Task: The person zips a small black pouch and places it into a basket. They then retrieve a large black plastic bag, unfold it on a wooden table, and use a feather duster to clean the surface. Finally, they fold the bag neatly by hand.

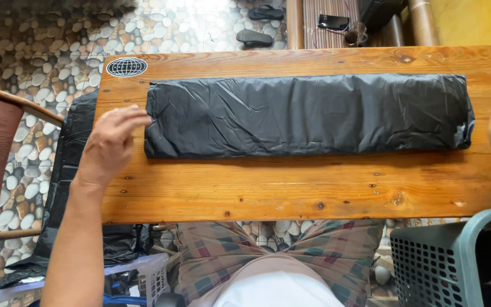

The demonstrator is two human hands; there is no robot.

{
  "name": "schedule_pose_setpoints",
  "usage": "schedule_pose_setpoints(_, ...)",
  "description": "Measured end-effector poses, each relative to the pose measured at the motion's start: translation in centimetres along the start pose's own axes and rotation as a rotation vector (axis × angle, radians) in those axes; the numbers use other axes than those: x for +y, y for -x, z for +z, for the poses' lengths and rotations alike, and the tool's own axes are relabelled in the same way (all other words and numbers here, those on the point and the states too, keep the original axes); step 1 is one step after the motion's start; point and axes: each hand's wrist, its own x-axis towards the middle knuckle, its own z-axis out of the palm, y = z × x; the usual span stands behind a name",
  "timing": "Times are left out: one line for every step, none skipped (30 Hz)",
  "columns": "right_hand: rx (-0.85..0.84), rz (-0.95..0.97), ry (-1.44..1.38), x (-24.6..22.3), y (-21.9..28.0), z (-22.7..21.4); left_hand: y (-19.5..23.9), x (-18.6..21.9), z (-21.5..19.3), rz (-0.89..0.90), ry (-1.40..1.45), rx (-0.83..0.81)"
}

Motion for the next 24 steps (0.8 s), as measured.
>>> schedule_pose_setpoints(0.107, -0.103, 0.221, -2.9, -1.5, 1.2, -1.6, 1.4, -0.4, -0.007, 0.089, 0.109)
schedule_pose_setpoints(0.207, -0.211, 0.436, -5.7, -3.1, 2.5, -3.1, 2.8, -0.9, -0.014, 0.177, 0.218)
schedule_pose_setpoints(0.210, -0.205, 0.443, -10.6, -5.0, 3.8, -5.0, 4.2, 0.4, -0.005, 0.181, 0.218)
schedule_pose_setpoints(0.202, -0.247, 0.451, -16.3, -7.0, 5.1, -6.9, 5.6, 1.6, -0.023, 0.138, 0.208)
schedule_pose_setpoints(0.193, -0.282, 0.460, -22.8, -9.1, 6.5, -8.8, 7.2, 2.8, -0.036, 0.098, 0.193)
schedule_pose_setpoints(0.194, -0.269, 0.467, -25.8, -9.3, 9.0, -10.3, 9.2, 4.5, -0.024, 0.104, 0.189)
schedule_pose_setpoints(0.151, -0.316, 0.393, -28.6, -10.1, 11.5, -12.0, 11.2, 6.1, -0.025, 0.132, 0.130)
schedule_pose_setpoints(0.109, -0.363, 0.315, -31.4, -10.9, 14.0, -13.7, 13.2, 7.6, -0.026, 0.158, 0.071)
schedule_pose_setpoints(0.113, -0.355, 0.322, -32.9, -11.2, 15.5, -14.5, 14.1, 9.1, -0.015, 0.160, 0.071)
schedule_pose_setpoints(0.018, -0.290, 0.222, -34.4, -11.5, 17.1, -15.4, 15.0, 10.6, -0.027, 0.127, -0.015)
schedule_pose_setpoints(-0.076, -0.226, 0.119, -35.9, -12.0, 18.8, -16.1, 15.8, 12.1, -0.042, 0.091, -0.100)
schedule_pose_setpoints(-0.072, -0.221, 0.121, -34.5, -12.0, 19.2, -16.1, 15.0, 12.7, -0.035, 0.091, -0.101)
schedule_pose_setpoints(-0.155, -0.147, 0.179, -33.1, -12.0, 19.6, -15.9, 14.3, 13.3, -0.061, 0.051, -0.126)
schedule_pose_setpoints(-0.236, -0.072, 0.236, -31.8, -12.0, 20.1, -15.7, 13.4, 14.0, -0.086, 0.010, -0.151)
schedule_pose_setpoints(-0.239, -0.070, 0.238, -30.1, -11.7, 18.8, -14.9, 12.3, 13.5, -0.086, 0.013, -0.152)
schedule_pose_setpoints(-0.235, -0.017, 0.314, -28.4, -11.4, 17.4, -14.1, 11.2, 13.1, -0.130, -0.011, -0.130)
schedule_pose_setpoints(-0.233, 0.031, 0.389, -26.8, -11.2, 16.2, -13.1, 10.1, 12.6, -0.180, -0.034, -0.108)
schedule_pose_setpoints(-0.239, 0.028, 0.390, -24.7, -10.5, 14.9, -12.2, 8.8, 12.1, -0.186, -0.031, -0.108)
schedule_pose_setpoints(-0.226, 0.087, 0.433, -22.6, -10.0, 13.8, -11.3, 7.4, 11.6, -0.234, -0.074, -0.128)
schedule_pose_setpoints(-0.214, 0.146, 0.476, -20.5, -9.5, 12.6, -10.4, 6.0, 11.1, -0.282, -0.117, -0.148)
schedule_pose_setpoints(-0.215, 0.145, 0.475, -18.7, -8.9, 11.6, -9.5, 4.9, 10.8, -0.283, -0.117, -0.148)
schedule_pose_setpoints(-0.224, 0.203, 0.488, -17.0, -8.2, 10.6, -8.6, 3.8, 10.5, -0.312, -0.165, -0.126)
schedule_pose_setpoints(-0.232, 0.261, 0.503, -15.2, -7.7, 9.5, -7.7, 2.7, 10.2, -0.340, -0.213, -0.102)
schedule_pose_setpoints(-0.232, 0.260, 0.504, -13.6, -7.1, 8.8, -7.3, 1.8, 10.1, -0.341, -0.212, -0.101)
